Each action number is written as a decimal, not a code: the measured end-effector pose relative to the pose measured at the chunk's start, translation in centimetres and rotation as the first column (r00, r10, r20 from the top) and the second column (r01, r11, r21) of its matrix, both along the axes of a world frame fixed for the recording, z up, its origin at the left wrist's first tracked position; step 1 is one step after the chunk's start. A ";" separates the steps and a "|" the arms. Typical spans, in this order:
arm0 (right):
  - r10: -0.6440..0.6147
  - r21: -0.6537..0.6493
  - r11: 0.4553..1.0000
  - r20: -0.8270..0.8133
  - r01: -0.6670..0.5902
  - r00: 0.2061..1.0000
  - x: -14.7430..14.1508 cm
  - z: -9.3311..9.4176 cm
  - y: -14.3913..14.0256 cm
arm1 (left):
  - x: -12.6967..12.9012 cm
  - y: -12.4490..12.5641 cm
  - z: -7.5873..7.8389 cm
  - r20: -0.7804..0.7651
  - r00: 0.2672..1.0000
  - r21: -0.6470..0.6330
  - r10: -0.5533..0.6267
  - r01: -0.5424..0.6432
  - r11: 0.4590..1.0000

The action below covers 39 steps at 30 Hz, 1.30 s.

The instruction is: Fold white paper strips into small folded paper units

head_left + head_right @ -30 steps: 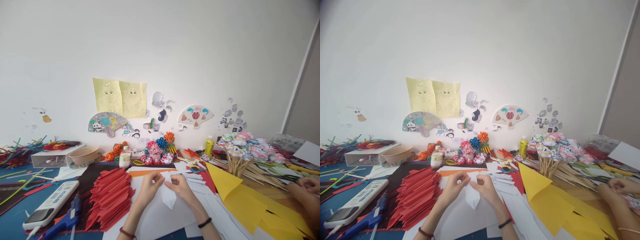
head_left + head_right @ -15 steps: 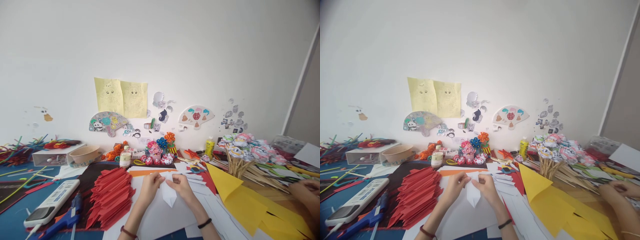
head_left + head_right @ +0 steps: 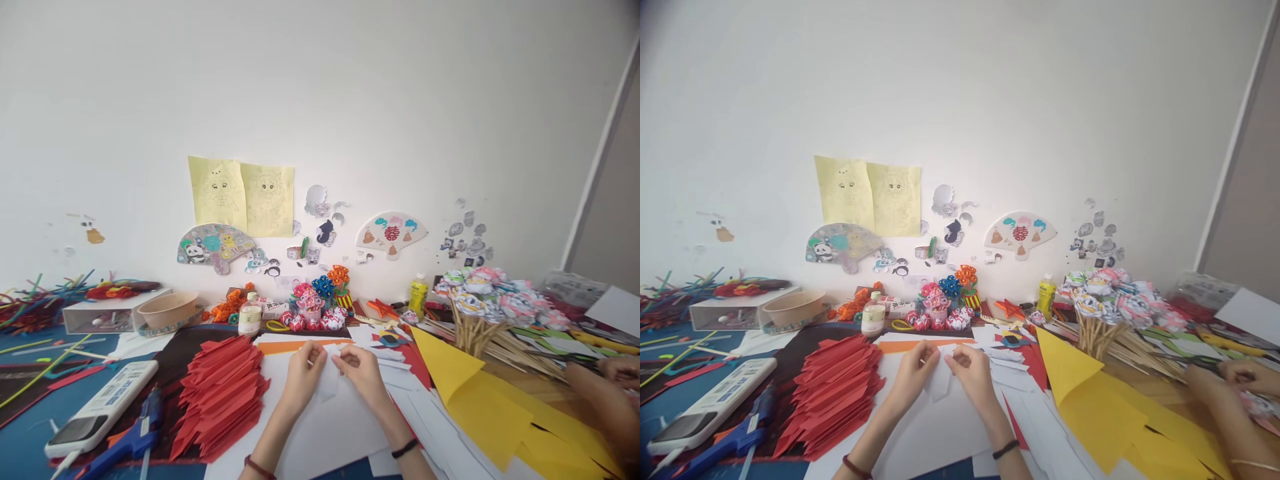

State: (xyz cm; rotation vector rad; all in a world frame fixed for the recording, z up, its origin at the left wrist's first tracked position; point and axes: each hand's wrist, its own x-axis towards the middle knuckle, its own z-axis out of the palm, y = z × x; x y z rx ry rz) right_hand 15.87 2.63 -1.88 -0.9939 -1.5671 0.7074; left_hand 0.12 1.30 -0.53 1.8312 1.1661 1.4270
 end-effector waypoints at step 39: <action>0.158 -0.194 0.960 -0.221 -0.202 0.962 0.6 -0.1 0.1 | 0.3 0.0 -0.6 -0.077 0.996 -0.012 -0.038 0.037 0.999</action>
